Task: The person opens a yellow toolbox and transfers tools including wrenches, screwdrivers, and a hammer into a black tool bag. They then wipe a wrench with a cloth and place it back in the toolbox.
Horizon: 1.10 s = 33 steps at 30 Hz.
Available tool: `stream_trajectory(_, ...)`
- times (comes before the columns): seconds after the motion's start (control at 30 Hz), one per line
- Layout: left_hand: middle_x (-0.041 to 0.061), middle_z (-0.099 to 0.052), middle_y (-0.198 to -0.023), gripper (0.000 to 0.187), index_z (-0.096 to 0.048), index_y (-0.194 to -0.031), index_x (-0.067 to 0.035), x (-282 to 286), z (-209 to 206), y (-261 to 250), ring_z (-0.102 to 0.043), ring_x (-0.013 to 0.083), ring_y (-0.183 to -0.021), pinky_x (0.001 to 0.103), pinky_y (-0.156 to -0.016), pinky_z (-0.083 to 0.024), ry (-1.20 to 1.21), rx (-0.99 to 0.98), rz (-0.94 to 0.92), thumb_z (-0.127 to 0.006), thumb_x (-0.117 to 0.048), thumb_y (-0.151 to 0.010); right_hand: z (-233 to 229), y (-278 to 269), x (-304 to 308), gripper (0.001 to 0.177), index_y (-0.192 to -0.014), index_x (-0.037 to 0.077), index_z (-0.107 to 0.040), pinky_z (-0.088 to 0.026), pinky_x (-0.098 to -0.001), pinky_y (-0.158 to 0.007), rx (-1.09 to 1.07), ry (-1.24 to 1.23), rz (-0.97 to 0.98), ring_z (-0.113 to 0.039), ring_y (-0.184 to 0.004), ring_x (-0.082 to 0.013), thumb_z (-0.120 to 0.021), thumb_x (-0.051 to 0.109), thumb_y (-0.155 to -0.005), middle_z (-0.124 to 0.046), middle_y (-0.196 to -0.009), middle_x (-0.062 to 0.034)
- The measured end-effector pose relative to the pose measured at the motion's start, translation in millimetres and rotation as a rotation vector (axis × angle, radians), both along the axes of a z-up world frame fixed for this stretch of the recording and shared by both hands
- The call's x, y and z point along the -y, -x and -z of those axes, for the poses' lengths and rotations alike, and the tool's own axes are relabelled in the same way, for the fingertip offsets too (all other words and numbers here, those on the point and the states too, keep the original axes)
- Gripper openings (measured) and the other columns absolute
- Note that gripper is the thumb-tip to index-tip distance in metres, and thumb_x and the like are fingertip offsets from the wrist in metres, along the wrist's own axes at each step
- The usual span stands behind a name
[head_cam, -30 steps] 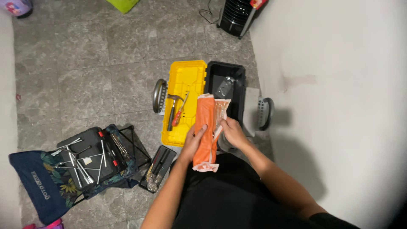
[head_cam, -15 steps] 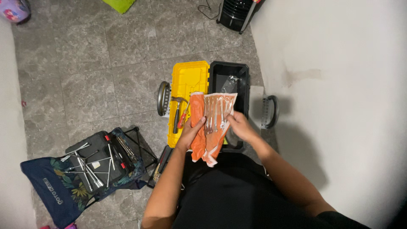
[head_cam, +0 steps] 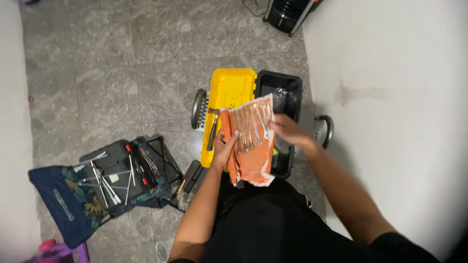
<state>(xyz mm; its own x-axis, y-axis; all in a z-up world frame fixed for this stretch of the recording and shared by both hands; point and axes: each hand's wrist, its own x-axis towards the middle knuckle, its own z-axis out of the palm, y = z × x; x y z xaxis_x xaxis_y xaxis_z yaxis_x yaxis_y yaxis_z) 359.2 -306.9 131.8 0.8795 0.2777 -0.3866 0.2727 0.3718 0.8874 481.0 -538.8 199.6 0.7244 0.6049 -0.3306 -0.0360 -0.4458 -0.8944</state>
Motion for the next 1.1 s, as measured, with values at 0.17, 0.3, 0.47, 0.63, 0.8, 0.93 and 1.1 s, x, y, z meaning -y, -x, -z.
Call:
stream_trajectory(0.17, 0.007, -0.071, -0.115, 0.042, -0.058, -0.129, -0.008, -9, 5, 20, -0.068, 0.0244, -0.097, 0.040, -0.081, -0.058, 0.463, -0.102, -0.140, -0.068, -0.025, -0.092, 3, -69, -12, 0.026, -0.104, -0.001, -0.075, -0.054, -0.0281, -0.083, 0.118, -0.038, -0.217, -0.063, -0.088, -0.0068, -0.059, 0.019, -0.100, -0.073, -0.091, -0.0011)
stream_trajectory(0.3, 0.009, -0.071, -0.122, 0.040, -0.061, -0.130, -0.004, -5, 25, 31, -0.072, 0.0219, -0.106, 0.036, -0.085, -0.066, 0.598, -0.028, -0.212, -0.070, -0.021, -0.095, 1, -122, -40, 0.027, -0.113, 0.000, -0.070, -0.052, -0.0283, -0.081, 0.161, -0.024, -0.365, -0.060, -0.090, -0.0061, -0.062, 0.020, -0.097, -0.071, -0.095, -0.0006)
stream_trajectory(0.47, 0.013, -0.067, -0.121, 0.045, -0.055, -0.131, -0.008, 9, 34, 25, -0.073, 0.0264, -0.097, 0.041, -0.069, -0.065, 0.640, -0.055, -0.363, -0.066, -0.021, -0.089, -6, -166, -96, 0.039, -0.118, 0.008, -0.074, -0.054, -0.0358, -0.087, 0.328, 0.392, -0.473, -0.070, -0.095, -0.0214, -0.068, 0.035, -0.091, -0.076, -0.103, -0.0118)
stream_trajectory(0.63, 0.008, -0.073, -0.112, 0.043, -0.058, -0.126, -0.014, 16, 20, 7, -0.073, 0.0229, -0.086, 0.036, -0.056, -0.058, 0.710, -0.176, -0.477, -0.069, -0.034, -0.089, 3, -194, -147, 0.056, -0.131, 0.013, -0.068, -0.053, -0.0398, -0.091, 0.409, 0.444, -0.644, -0.070, -0.105, -0.0311, -0.073, 0.039, -0.081, -0.073, -0.116, -0.0167)
stream_trajectory(0.8, 0.000, -0.073, -0.098, 0.039, -0.064, -0.122, -0.016, 14, 49, -4, -0.064, 0.0153, -0.075, 0.026, -0.045, -0.039, 0.514, -0.393, -0.520, -0.075, -0.039, -0.092, 29, -210, -182, 0.058, -0.132, 0.014, -0.068, -0.052, -0.0399, -0.097, 0.436, 0.530, -0.678, -0.068, -0.113, -0.0323, -0.074, 0.044, -0.083, -0.072, -0.123, -0.0162)
stream_trajectory(0.93, 0.000, -0.068, -0.096, 0.024, -0.062, -0.115, -0.012, 16, 94, 3, -0.065, 0.0120, -0.077, 0.027, -0.054, -0.051, 0.583, -0.280, -0.560, -0.070, -0.023, -0.095, 51, -216, -190, 0.056, -0.133, 0.016, -0.068, -0.050, -0.0441, -0.099, 0.538, 0.588, -0.657, -0.064, -0.119, -0.0344, -0.075, 0.045, -0.085, -0.068, -0.130, -0.0140)
stream_trajectory(1.1, -0.001, -0.069, -0.099, 0.020, -0.061, -0.113, -0.017, 14, 120, 18, -0.068, 0.0131, -0.086, 0.030, -0.069, -0.057, 0.599, -0.279, -0.512, -0.062, -0.018, -0.093, 69, -218, -180, 0.052, -0.130, 0.020, -0.070, -0.050, -0.0465, -0.099, 0.587, 0.682, -0.534, -0.063, -0.120, -0.0335, -0.075, 0.048, -0.087, -0.068, -0.129, -0.0126)
